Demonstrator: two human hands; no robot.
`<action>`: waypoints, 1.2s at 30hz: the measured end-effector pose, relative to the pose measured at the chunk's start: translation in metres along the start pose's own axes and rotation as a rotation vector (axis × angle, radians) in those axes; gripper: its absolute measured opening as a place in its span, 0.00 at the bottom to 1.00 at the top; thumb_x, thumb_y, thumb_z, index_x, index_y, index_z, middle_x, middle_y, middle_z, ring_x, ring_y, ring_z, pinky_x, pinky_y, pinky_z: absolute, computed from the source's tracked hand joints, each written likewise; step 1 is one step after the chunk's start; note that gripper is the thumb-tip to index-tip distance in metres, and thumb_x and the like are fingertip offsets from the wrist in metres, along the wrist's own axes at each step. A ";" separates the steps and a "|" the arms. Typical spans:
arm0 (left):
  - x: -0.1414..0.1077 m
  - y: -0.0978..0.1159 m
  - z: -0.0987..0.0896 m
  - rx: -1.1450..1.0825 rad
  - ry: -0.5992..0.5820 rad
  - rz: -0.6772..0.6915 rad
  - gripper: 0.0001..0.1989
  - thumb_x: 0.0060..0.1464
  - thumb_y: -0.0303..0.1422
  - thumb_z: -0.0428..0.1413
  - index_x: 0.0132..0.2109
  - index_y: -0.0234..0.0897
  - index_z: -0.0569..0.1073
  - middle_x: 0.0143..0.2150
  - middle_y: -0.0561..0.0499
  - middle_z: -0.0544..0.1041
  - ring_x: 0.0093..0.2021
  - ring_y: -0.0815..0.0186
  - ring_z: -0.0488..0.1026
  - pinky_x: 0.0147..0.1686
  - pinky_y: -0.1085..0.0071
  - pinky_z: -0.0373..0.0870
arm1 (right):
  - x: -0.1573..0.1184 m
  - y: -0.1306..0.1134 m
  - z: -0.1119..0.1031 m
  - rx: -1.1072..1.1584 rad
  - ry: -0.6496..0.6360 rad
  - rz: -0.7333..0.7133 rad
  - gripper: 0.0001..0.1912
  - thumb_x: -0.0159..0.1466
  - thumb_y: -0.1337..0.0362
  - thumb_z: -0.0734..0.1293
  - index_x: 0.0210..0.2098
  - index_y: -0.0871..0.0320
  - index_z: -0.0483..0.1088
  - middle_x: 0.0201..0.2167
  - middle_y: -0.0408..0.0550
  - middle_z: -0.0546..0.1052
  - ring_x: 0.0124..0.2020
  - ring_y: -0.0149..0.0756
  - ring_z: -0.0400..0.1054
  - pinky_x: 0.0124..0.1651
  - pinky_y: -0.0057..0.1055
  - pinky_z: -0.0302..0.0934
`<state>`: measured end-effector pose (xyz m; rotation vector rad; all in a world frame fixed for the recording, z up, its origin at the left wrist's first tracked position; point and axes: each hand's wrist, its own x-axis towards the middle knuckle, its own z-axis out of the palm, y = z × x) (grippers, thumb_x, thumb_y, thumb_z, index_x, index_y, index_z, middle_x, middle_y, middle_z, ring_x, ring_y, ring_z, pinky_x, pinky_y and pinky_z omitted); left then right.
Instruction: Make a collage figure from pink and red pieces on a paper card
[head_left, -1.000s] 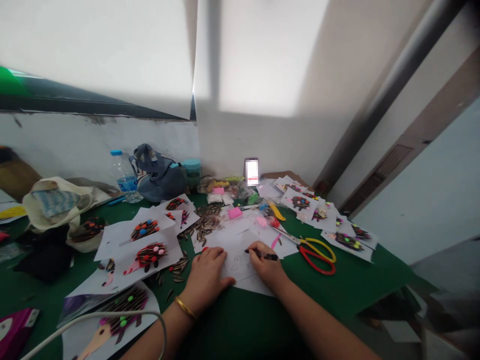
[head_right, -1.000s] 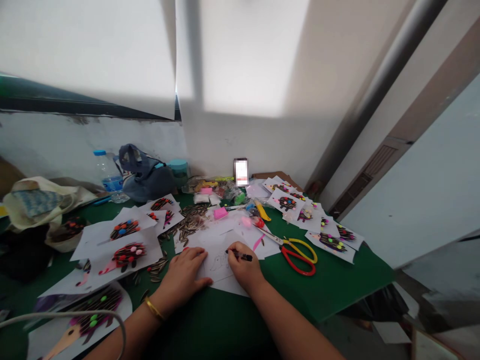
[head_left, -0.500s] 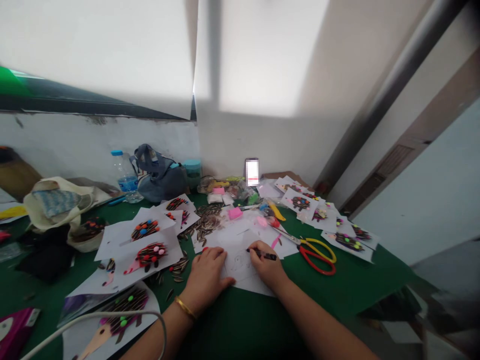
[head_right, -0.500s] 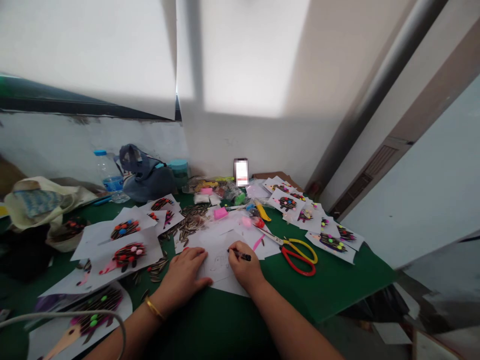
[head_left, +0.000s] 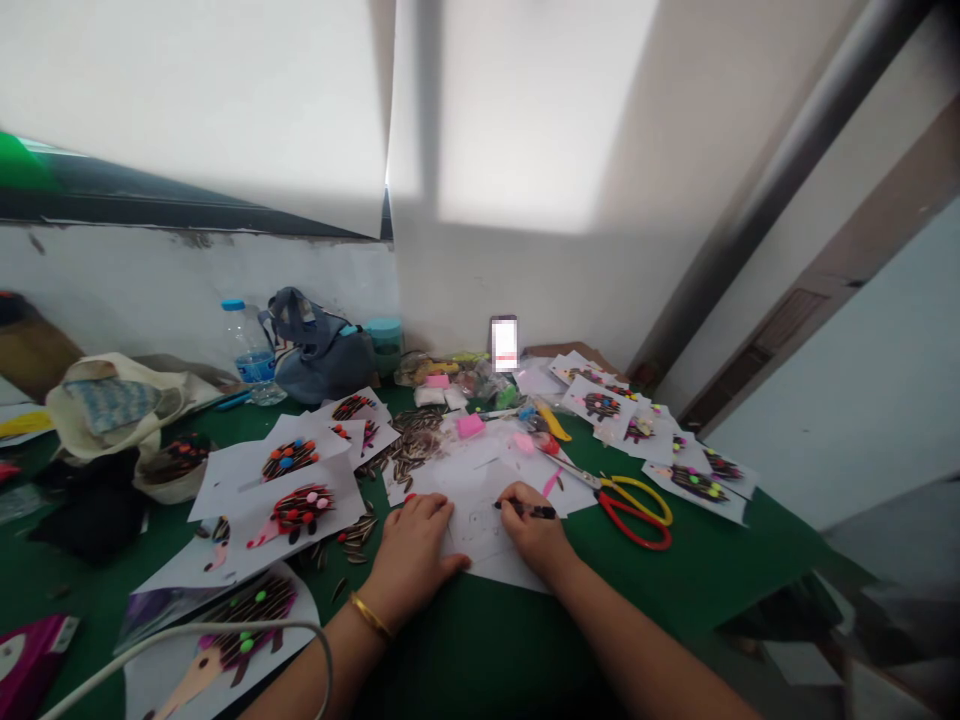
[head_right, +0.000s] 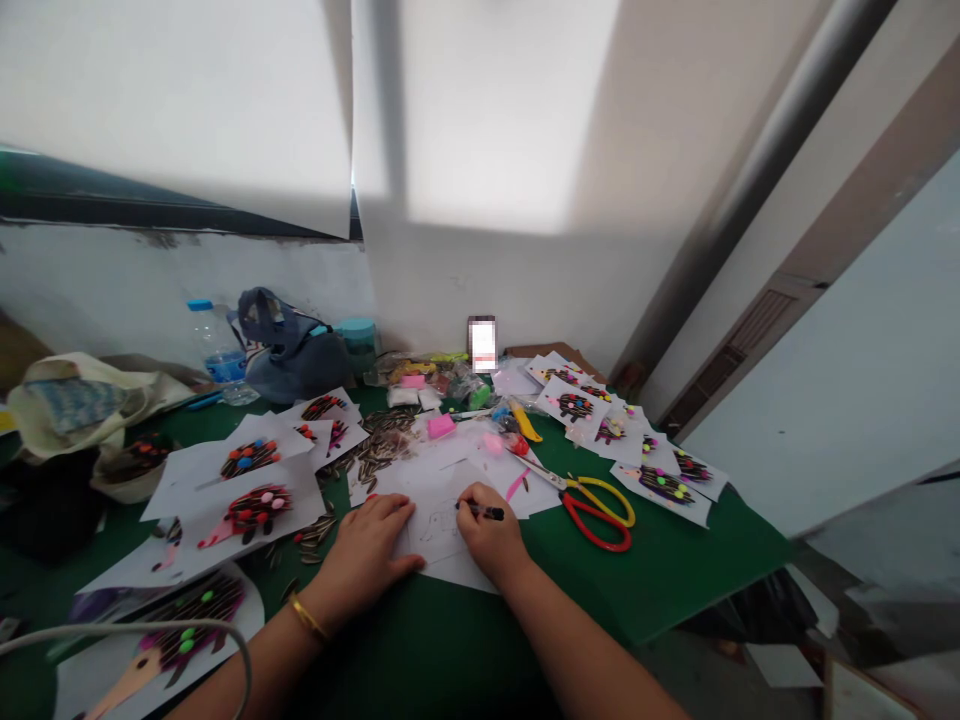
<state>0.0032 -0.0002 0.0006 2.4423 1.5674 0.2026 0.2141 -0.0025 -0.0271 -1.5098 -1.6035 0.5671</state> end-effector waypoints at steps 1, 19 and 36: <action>0.000 0.000 0.000 0.001 0.000 0.001 0.31 0.48 0.45 0.62 0.59 0.43 0.68 0.62 0.46 0.67 0.62 0.50 0.59 0.58 0.54 0.55 | 0.000 0.000 0.000 0.003 0.001 0.008 0.07 0.61 0.65 0.60 0.30 0.56 0.69 0.28 0.44 0.73 0.33 0.38 0.68 0.38 0.32 0.60; 0.000 -0.001 0.001 -0.006 0.005 0.008 0.31 0.48 0.45 0.62 0.59 0.44 0.68 0.63 0.46 0.67 0.62 0.51 0.60 0.58 0.55 0.55 | -0.004 0.000 -0.003 0.028 0.004 0.063 0.07 0.58 0.66 0.59 0.26 0.55 0.68 0.26 0.43 0.72 0.31 0.36 0.67 0.35 0.30 0.59; 0.000 0.002 -0.001 -0.004 -0.015 -0.013 0.31 0.48 0.44 0.62 0.59 0.44 0.68 0.63 0.46 0.67 0.63 0.51 0.59 0.58 0.55 0.55 | -0.010 -0.003 -0.005 0.017 -0.018 0.044 0.08 0.56 0.68 0.59 0.24 0.55 0.67 0.24 0.42 0.72 0.30 0.36 0.67 0.33 0.29 0.59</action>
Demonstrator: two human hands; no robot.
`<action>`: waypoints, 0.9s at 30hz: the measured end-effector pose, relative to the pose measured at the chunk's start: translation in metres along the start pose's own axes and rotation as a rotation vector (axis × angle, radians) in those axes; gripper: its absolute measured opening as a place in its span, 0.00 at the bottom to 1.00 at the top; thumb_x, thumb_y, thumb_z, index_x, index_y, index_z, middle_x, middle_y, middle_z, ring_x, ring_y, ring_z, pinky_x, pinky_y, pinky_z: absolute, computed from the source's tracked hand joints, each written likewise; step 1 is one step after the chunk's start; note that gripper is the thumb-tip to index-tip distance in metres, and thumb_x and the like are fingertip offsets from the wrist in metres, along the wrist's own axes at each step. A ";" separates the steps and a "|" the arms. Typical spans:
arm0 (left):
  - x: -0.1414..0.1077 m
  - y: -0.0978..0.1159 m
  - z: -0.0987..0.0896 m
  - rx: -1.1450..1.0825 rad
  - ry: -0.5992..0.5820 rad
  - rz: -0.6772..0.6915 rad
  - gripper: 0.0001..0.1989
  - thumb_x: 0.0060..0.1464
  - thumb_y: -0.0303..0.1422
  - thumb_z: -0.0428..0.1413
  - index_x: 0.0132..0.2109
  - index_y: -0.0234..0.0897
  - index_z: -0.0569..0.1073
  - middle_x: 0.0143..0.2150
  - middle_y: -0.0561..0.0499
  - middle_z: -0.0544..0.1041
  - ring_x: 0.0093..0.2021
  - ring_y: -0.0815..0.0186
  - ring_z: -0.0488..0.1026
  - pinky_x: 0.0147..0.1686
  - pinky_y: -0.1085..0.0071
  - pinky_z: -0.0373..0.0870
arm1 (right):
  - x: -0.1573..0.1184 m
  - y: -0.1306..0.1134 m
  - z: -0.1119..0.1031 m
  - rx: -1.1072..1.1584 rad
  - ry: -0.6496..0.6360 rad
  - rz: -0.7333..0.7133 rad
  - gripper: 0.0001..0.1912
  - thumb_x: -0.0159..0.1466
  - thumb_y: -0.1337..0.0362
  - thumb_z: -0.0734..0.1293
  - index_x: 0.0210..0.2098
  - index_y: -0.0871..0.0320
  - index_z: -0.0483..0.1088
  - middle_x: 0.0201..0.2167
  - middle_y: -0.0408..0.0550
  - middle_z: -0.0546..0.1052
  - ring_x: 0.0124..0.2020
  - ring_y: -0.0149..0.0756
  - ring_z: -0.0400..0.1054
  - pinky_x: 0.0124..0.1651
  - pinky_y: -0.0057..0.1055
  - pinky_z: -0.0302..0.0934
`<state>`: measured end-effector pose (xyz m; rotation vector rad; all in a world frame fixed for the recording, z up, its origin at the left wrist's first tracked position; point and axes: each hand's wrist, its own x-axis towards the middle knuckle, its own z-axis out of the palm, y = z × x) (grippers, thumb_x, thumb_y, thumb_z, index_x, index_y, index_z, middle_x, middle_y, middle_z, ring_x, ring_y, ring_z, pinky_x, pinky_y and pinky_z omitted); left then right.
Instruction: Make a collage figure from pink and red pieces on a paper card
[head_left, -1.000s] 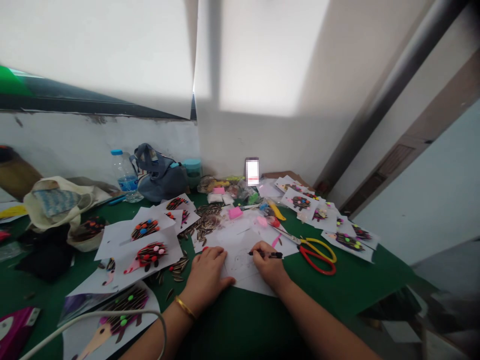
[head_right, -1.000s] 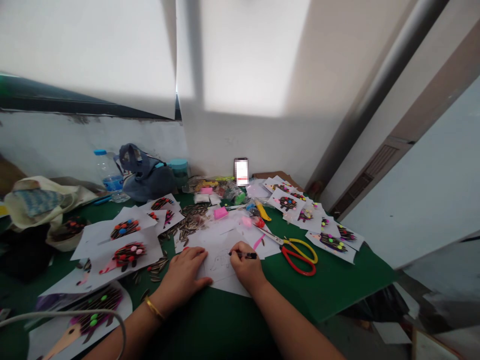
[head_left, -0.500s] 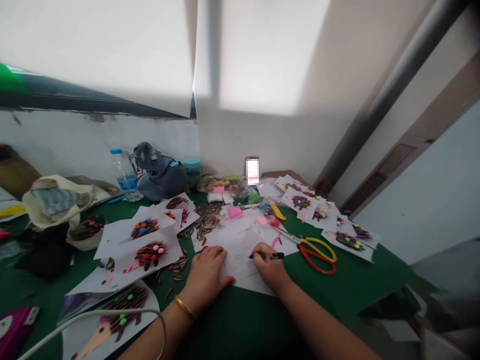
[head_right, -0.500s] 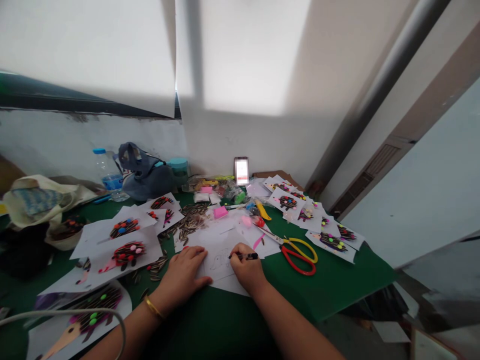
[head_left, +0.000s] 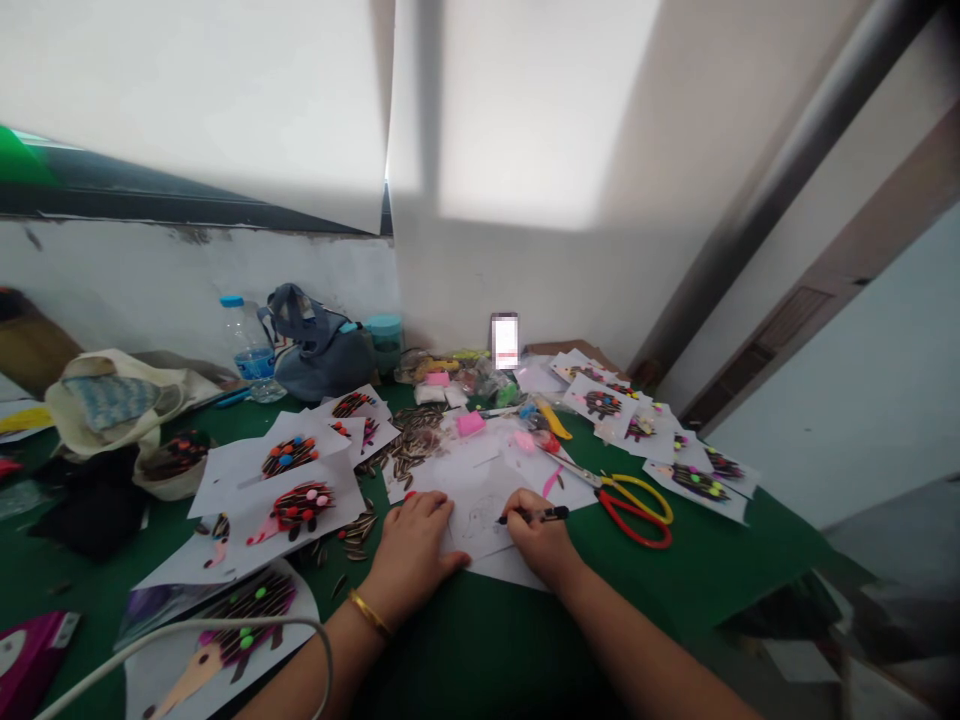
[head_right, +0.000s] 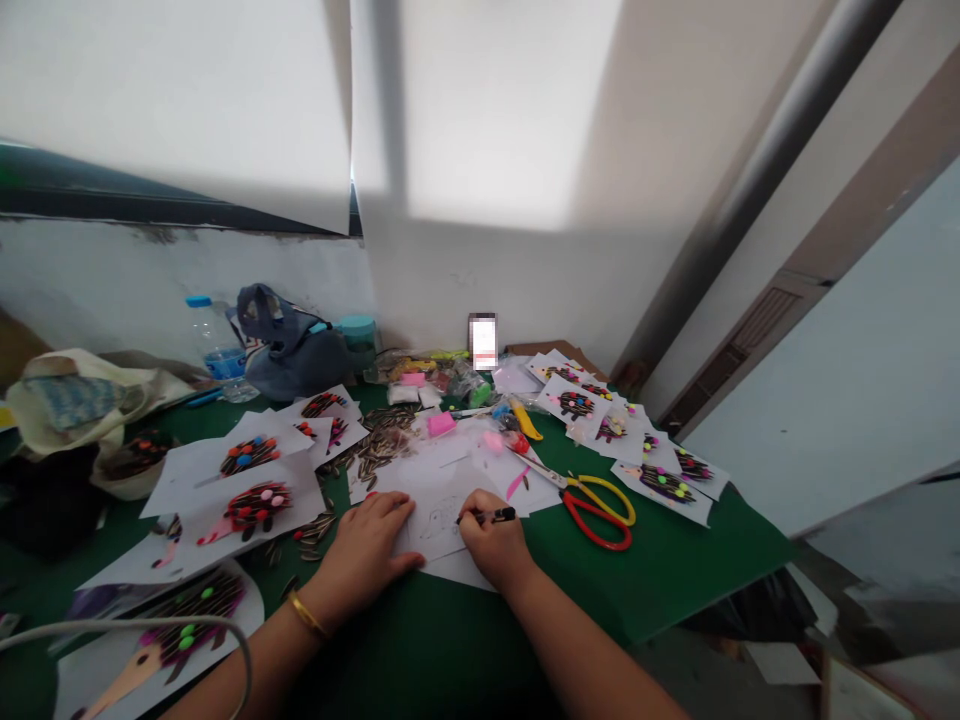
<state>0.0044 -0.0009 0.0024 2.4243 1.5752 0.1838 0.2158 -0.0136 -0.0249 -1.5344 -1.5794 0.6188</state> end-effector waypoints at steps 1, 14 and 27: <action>0.000 0.000 0.000 0.002 0.004 0.001 0.31 0.48 0.44 0.62 0.59 0.44 0.68 0.63 0.46 0.67 0.63 0.50 0.59 0.58 0.55 0.55 | -0.001 0.000 0.000 -0.013 -0.005 -0.003 0.08 0.57 0.68 0.59 0.25 0.55 0.68 0.24 0.42 0.73 0.30 0.36 0.67 0.33 0.29 0.59; 0.000 -0.001 0.000 -0.001 0.006 0.008 0.30 0.49 0.45 0.62 0.59 0.44 0.68 0.62 0.46 0.67 0.63 0.50 0.59 0.58 0.54 0.55 | -0.001 0.002 -0.001 -0.007 0.020 0.002 0.08 0.57 0.68 0.59 0.25 0.55 0.68 0.24 0.42 0.72 0.30 0.35 0.67 0.34 0.29 0.59; 0.001 0.000 0.000 -0.006 -0.013 -0.008 0.30 0.49 0.44 0.62 0.59 0.46 0.68 0.63 0.47 0.66 0.63 0.51 0.59 0.59 0.54 0.55 | 0.000 0.004 -0.001 0.012 0.038 0.006 0.08 0.57 0.68 0.59 0.25 0.55 0.68 0.25 0.42 0.73 0.30 0.36 0.67 0.34 0.29 0.60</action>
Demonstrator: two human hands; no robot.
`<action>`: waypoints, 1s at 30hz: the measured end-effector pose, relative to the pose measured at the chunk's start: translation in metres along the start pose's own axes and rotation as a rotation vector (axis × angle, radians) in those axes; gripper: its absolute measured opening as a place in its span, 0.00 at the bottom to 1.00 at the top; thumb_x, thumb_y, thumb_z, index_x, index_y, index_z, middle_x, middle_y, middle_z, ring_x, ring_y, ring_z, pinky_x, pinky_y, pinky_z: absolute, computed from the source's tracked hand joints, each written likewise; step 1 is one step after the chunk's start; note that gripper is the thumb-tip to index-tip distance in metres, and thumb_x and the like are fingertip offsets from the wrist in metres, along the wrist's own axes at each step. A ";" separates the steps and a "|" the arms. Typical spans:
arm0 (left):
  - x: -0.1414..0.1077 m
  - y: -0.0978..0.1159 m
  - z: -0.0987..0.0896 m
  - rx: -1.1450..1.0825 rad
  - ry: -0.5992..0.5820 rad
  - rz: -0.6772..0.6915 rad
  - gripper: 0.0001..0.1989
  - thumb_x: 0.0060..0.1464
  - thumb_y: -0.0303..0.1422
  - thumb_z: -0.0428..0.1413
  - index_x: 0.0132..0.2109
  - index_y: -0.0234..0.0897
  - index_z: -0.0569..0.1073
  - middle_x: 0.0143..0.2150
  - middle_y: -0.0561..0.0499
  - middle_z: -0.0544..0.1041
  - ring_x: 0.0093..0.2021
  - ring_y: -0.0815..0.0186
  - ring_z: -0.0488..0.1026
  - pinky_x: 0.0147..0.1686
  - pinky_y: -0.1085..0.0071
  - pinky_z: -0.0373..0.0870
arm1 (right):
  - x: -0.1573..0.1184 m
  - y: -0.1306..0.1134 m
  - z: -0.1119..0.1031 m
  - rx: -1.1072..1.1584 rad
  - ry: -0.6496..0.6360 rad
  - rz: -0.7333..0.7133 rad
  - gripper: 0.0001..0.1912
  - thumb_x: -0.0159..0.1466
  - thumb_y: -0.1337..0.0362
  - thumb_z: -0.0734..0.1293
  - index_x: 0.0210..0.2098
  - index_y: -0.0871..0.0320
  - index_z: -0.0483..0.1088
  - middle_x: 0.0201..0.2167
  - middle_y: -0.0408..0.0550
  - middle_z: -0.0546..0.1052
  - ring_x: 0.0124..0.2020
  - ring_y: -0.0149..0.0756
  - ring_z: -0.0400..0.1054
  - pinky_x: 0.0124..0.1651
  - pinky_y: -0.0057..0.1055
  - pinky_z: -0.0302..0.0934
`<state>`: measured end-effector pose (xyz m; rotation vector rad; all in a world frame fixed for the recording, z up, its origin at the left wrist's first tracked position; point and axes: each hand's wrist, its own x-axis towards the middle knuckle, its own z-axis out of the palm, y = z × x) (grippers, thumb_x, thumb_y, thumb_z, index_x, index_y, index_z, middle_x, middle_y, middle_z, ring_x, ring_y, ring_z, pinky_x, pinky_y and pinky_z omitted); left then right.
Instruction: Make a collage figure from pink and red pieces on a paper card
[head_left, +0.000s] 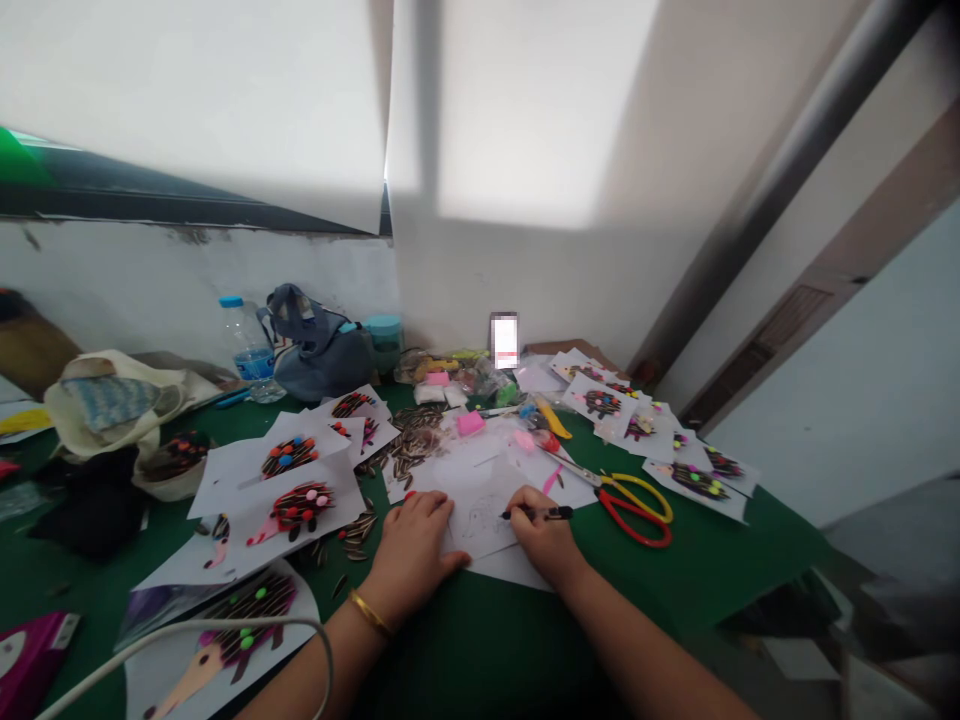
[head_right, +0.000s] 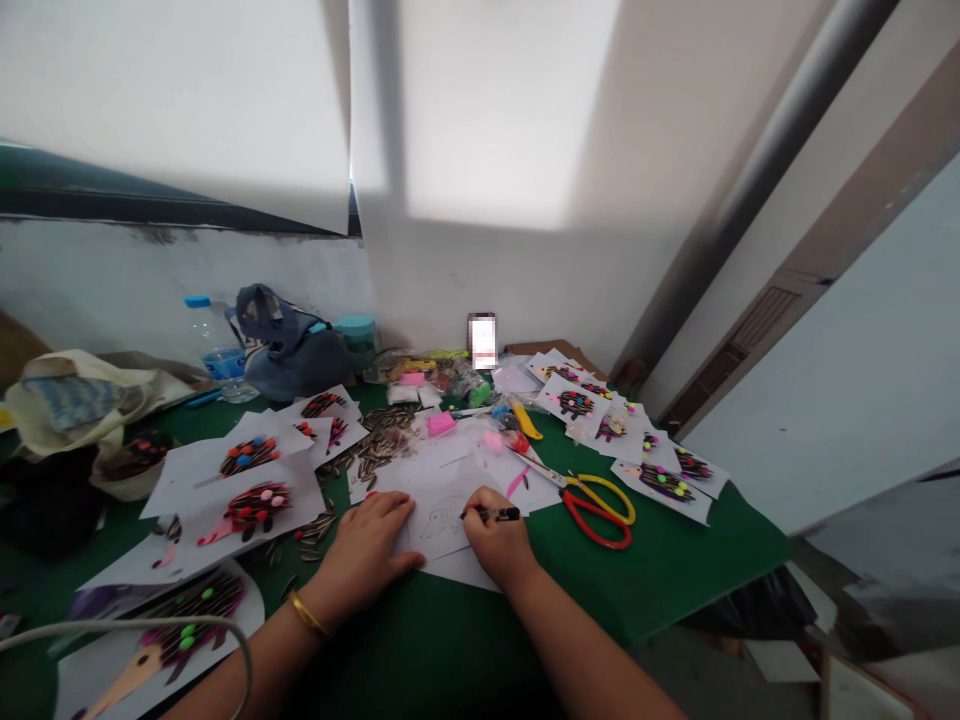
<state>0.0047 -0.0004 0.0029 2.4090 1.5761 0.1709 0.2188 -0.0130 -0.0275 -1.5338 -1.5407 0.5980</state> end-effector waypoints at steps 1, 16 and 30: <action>0.000 0.000 0.000 -0.001 -0.001 -0.003 0.30 0.49 0.44 0.62 0.59 0.46 0.68 0.63 0.47 0.66 0.63 0.51 0.59 0.59 0.54 0.54 | 0.000 -0.001 0.000 -0.013 0.001 -0.007 0.08 0.58 0.68 0.59 0.26 0.55 0.68 0.25 0.42 0.73 0.31 0.36 0.68 0.35 0.29 0.60; 0.000 -0.001 0.001 0.014 0.015 0.012 0.31 0.48 0.45 0.62 0.59 0.44 0.68 0.63 0.47 0.67 0.63 0.51 0.59 0.59 0.54 0.55 | 0.001 -0.006 -0.002 -0.077 -0.018 -0.026 0.08 0.59 0.66 0.59 0.27 0.55 0.68 0.27 0.43 0.73 0.32 0.36 0.68 0.36 0.30 0.60; -0.001 0.000 -0.001 0.000 0.013 0.011 0.30 0.49 0.44 0.62 0.59 0.46 0.68 0.63 0.46 0.67 0.63 0.50 0.59 0.58 0.54 0.55 | 0.004 -0.006 -0.002 -0.050 -0.004 -0.011 0.08 0.60 0.66 0.59 0.29 0.55 0.69 0.27 0.43 0.73 0.33 0.37 0.68 0.37 0.31 0.59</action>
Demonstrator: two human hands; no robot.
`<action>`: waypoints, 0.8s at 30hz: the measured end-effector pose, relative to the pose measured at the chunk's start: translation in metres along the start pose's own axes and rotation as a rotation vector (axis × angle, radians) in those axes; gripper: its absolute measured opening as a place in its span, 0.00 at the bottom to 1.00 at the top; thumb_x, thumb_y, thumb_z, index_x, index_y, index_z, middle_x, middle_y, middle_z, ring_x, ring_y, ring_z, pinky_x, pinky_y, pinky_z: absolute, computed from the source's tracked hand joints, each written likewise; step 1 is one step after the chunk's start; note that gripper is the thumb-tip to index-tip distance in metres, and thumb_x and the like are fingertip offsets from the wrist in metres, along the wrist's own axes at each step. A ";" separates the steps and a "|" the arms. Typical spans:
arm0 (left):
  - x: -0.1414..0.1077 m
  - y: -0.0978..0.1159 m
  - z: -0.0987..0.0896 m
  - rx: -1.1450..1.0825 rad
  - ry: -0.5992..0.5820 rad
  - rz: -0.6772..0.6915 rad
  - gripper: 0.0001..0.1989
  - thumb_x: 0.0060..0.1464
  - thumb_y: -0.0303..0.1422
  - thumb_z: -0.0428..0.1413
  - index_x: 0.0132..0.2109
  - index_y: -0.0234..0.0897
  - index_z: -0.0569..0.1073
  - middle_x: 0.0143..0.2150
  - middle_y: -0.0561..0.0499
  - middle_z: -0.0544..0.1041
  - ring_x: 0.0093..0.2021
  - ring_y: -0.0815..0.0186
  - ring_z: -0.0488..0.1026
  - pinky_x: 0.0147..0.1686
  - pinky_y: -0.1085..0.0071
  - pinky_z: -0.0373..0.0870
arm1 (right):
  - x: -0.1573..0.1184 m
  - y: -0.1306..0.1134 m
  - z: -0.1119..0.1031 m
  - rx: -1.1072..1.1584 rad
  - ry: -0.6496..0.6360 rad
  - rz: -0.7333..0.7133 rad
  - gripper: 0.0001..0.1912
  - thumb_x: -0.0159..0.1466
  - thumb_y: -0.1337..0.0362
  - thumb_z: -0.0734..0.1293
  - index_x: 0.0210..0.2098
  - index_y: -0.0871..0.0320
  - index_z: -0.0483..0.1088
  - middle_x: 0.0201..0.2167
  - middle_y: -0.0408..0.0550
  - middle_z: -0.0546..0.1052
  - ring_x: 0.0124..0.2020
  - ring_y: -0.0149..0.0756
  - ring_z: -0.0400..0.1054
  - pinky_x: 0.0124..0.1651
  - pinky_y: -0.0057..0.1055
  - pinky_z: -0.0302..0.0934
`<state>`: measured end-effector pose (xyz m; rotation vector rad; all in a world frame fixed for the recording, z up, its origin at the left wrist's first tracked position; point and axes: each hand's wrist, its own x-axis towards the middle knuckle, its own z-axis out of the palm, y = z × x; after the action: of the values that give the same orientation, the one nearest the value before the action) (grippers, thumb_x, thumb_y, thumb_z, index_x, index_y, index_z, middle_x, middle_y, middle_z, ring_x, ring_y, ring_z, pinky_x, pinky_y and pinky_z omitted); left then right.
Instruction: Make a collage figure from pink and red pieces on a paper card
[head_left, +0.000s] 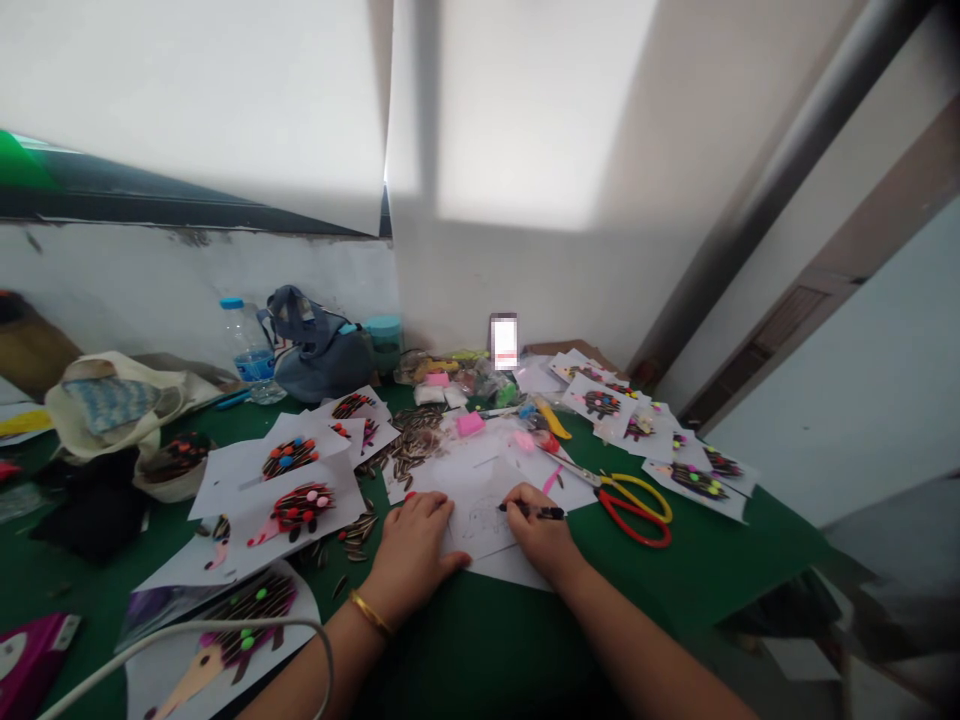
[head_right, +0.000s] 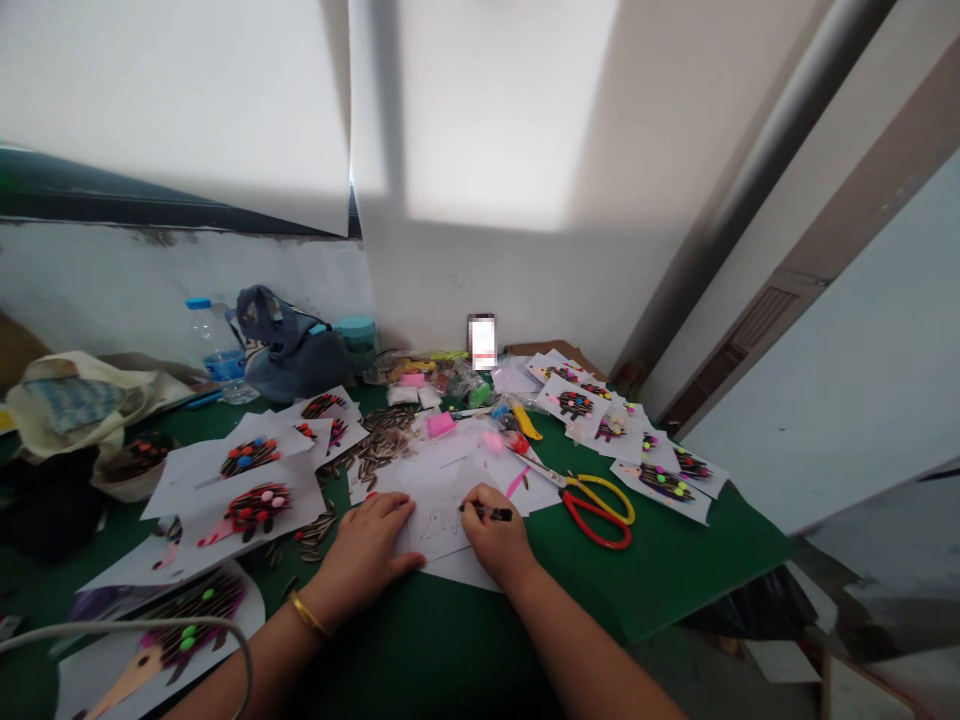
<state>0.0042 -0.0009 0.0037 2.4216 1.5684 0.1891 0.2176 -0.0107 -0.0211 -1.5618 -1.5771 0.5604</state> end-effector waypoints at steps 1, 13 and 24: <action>0.000 0.000 0.000 0.001 0.002 0.001 0.30 0.49 0.44 0.62 0.59 0.46 0.68 0.63 0.46 0.67 0.63 0.50 0.59 0.58 0.54 0.55 | 0.000 0.000 0.000 -0.003 0.005 0.000 0.08 0.59 0.66 0.59 0.28 0.55 0.69 0.26 0.43 0.73 0.32 0.37 0.68 0.37 0.31 0.59; 0.001 -0.003 0.005 0.015 0.013 0.006 0.30 0.49 0.45 0.62 0.59 0.44 0.68 0.63 0.46 0.67 0.63 0.51 0.59 0.58 0.55 0.55 | 0.001 0.001 0.000 -0.042 -0.007 -0.023 0.09 0.62 0.64 0.59 0.30 0.56 0.69 0.29 0.44 0.73 0.34 0.38 0.68 0.38 0.32 0.59; 0.001 -0.002 0.002 0.011 -0.005 0.003 0.31 0.48 0.45 0.62 0.59 0.45 0.68 0.63 0.46 0.66 0.63 0.51 0.59 0.59 0.54 0.54 | 0.002 0.002 0.001 -0.003 -0.004 -0.016 0.09 0.63 0.63 0.59 0.33 0.55 0.70 0.30 0.44 0.74 0.35 0.38 0.69 0.39 0.32 0.60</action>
<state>0.0037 0.0003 0.0012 2.4311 1.5672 0.1753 0.2180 -0.0085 -0.0227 -1.5498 -1.5931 0.5520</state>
